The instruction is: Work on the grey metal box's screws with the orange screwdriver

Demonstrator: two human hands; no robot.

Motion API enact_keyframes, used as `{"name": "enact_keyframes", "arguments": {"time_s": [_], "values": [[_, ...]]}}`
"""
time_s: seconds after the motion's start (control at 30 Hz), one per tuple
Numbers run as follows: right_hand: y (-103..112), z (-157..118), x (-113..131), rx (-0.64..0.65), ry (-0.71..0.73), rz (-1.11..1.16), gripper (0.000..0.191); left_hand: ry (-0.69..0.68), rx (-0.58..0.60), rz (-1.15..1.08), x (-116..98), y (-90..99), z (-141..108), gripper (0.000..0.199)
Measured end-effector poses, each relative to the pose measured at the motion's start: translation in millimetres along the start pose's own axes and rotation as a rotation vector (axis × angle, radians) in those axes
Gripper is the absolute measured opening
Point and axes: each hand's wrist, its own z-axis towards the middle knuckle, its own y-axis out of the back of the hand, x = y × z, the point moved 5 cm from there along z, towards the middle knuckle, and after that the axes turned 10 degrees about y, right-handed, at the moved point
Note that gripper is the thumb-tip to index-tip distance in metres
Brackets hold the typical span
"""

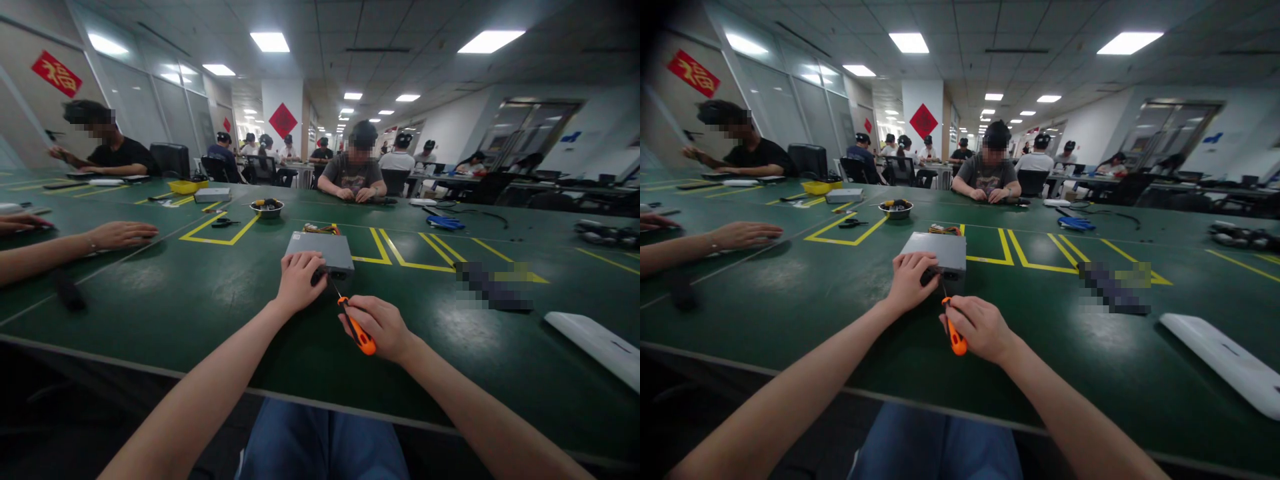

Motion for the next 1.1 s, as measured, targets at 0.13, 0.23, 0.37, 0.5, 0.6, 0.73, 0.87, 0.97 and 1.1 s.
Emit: {"name": "enact_keyframes", "arguments": {"time_s": [0.13, 0.23, 0.37, 0.5, 0.6, 0.73, 0.87, 0.97, 1.1], "values": [[-2.1, 0.2, -1.0, 0.015, -0.023, 0.001, 0.014, 0.010, 0.012, 0.002, 0.4, 0.2, 0.1, 0.022], [-2.3, 0.7, -0.2, 0.010, -0.026, 0.008, 0.015, 0.010, 0.008, -0.003, 0.3, 0.6, 0.0, 0.021], [-2.6, 1.1, 0.5, 0.003, -0.023, 0.005, 0.014, 0.014, 0.011, -0.003, 0.7, -0.8, 0.1, 0.021], [-4.3, -1.7, -0.9, 0.016, -0.046, 0.003, 0.014, 0.019, 0.010, -0.002, 1.2, -0.9, 0.3, 0.022], [-5.2, -1.7, 0.1, 0.029, -0.037, -0.021, 0.014, 0.001, 0.009, 0.000, 0.7, 0.8, -0.9, 0.026], [-5.0, 0.8, 0.2, 0.011, -0.061, -0.040, 0.012, -0.103, 0.019, 0.034, -4.3, 0.7, -5.6, 0.031], [-6.9, 0.0, -1.4, 0.016, -0.107, 0.010, 0.012, -0.190, 0.047, 0.050, -10.0, -4.5, -9.5, 0.013], [-4.1, -0.5, 1.5, 0.029, -0.095, 0.039, 0.027, -0.162, 0.042, 0.041, -8.9, -6.4, -8.8, 0.015], [5.9, 4.9, 19.5, 0.076, 0.119, 0.068, 0.036, -0.182, 0.054, 0.024, -8.2, -7.0, -8.5, 0.016]]}}
